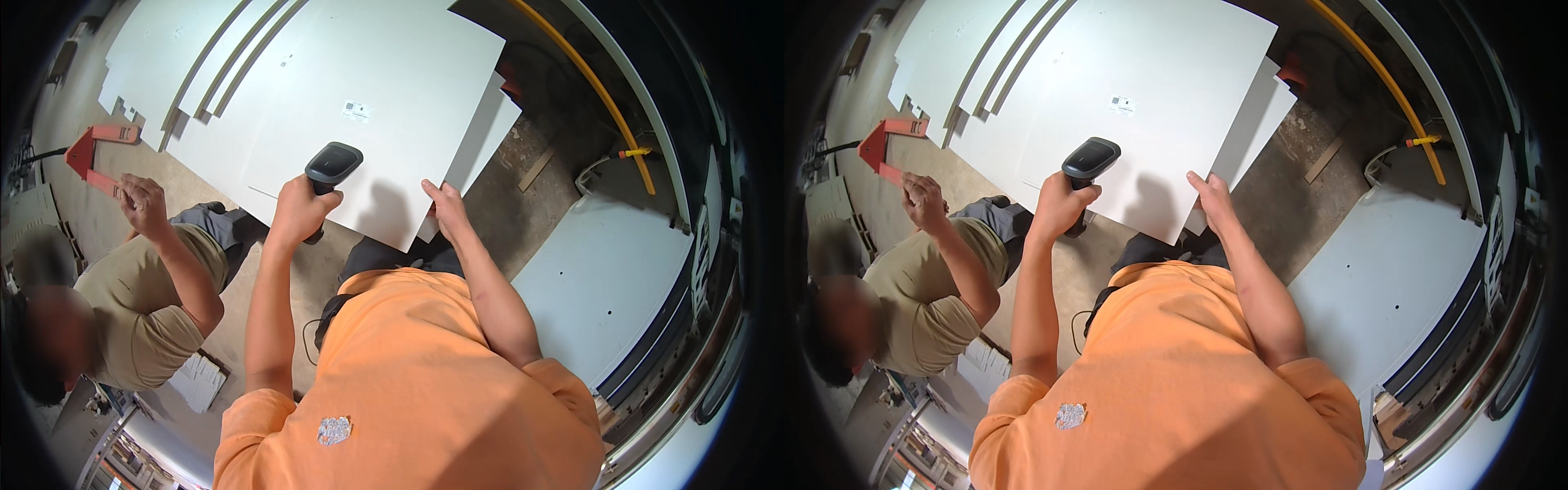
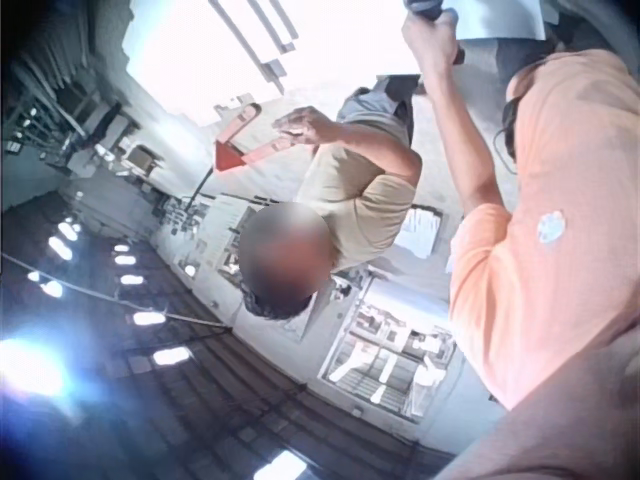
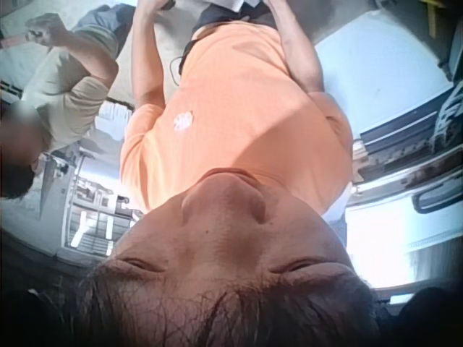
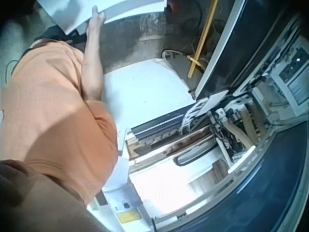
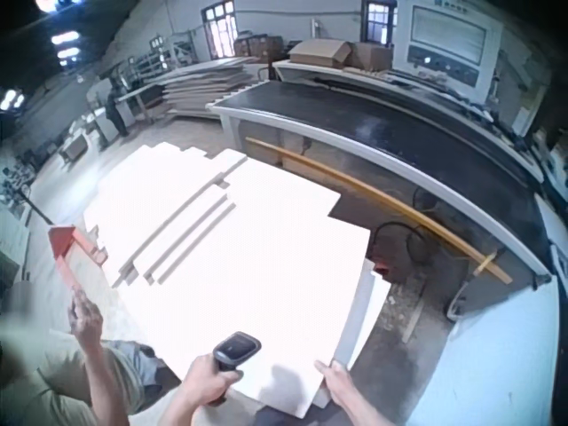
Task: The person scans labels on white panels using a handheld barcode scanner, then places the panels onto a conveyor belt. The person repeats this process for multiple panels, occasionally interacting with coworkers who are also handling panels.
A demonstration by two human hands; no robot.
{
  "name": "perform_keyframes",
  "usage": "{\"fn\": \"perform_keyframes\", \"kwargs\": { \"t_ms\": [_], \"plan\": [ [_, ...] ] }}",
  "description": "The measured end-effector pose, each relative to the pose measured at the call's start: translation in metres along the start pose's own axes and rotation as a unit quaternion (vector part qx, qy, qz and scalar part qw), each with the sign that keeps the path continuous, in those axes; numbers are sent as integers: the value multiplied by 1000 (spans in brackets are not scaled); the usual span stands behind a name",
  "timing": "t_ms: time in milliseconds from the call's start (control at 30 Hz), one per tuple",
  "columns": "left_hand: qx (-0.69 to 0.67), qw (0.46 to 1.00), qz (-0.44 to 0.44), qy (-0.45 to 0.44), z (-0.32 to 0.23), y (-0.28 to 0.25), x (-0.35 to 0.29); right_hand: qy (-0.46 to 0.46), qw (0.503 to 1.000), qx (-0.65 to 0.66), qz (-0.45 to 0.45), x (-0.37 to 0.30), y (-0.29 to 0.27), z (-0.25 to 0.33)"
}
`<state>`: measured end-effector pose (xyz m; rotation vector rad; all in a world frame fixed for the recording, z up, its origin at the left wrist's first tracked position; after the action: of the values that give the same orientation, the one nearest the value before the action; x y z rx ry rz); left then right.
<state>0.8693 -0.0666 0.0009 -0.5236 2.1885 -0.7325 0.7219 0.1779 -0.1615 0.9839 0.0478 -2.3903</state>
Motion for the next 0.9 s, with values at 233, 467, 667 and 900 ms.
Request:
{"fn": "perform_keyframes", "kwargs": {
  "t_ms": [233, 467, 667, 900],
  "plan": [
    [-13, 1000, 7, 18, -3, -13, 28, -10, 998, 66, -3, 4, 6, -6],
    [-30, 999, 8, 19, -2, -17, 36, -20, 994, 107, -14, 4, 11, -6],
    [-31, 999, 13, 14, 2, -14, 39, -14, 992, 122, -18, -1, 12, -6],
    [23, 997, -69, -34, 44, -22, 33, -27, 992, 107, -66, -3, 5, 0]
  ]
}}
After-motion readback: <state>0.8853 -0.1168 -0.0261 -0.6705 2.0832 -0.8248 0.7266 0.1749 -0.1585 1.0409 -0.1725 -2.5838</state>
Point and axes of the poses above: each hand's wrist, its own x-axis towards the middle knuckle, its own y-axis out of the palm, z = x × y, the point moved 6 cm from there along x, towards the middle knuckle, and after that the axes turned 5 degrees about x, right-handed, at the moved point
